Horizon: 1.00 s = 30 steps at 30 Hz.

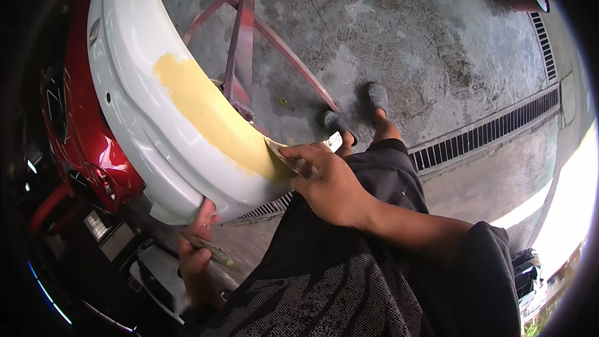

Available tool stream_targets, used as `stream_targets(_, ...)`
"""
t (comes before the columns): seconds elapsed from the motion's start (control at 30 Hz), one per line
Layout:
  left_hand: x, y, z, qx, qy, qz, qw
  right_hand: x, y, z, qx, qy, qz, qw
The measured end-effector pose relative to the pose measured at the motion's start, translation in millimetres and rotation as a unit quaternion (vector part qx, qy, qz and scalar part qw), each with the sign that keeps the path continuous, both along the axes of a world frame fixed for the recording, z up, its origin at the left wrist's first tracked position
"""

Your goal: The person applies yellow body filler to a white car bumper using a putty knife and spreads it evenly across the surface. The person then uses a sanding block to smooth the applied filler on the bumper.

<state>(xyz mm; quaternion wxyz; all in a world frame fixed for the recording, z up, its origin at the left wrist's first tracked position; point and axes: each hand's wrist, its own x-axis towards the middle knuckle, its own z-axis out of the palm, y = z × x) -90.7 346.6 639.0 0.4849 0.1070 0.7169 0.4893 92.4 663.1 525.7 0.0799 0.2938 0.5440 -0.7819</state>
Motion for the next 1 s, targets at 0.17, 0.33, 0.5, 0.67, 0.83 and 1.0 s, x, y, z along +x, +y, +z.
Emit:
stream_targets(0.17,-4.5,-6.6,-1.7,0.004,-0.004,-0.020,1.000,19.7,-10.8,15.6,-0.038,0.016,-0.013,0.999)
stream_targets(0.33,-3.2,-3.1,-0.6,0.011,-0.005,-0.008,1.000,3.6,33.4,28.0,-0.118,-0.062,-0.016,0.991)
stream_targets(0.5,-4.3,-2.2,-1.4,0.008,-0.016,0.002,1.000,-22.7,43.1,23.9,-0.085,-0.083,0.004,0.993)
stream_targets(0.67,-3.7,0.6,1.0,0.010,-0.019,0.008,1.000,-31.2,34.9,18.0,-0.077,-0.079,0.037,0.993)
stream_targets(0.83,-5.7,-2.6,-1.5,-0.002,-0.019,0.000,1.000,-30.0,19.2,27.2,-0.016,-0.050,0.039,0.998)
stream_targets(1.0,-5.0,-6.6,-0.3,-0.013,0.008,-0.024,1.000,-19.2,9.3,54.0,-0.007,-0.028,0.047,0.998)
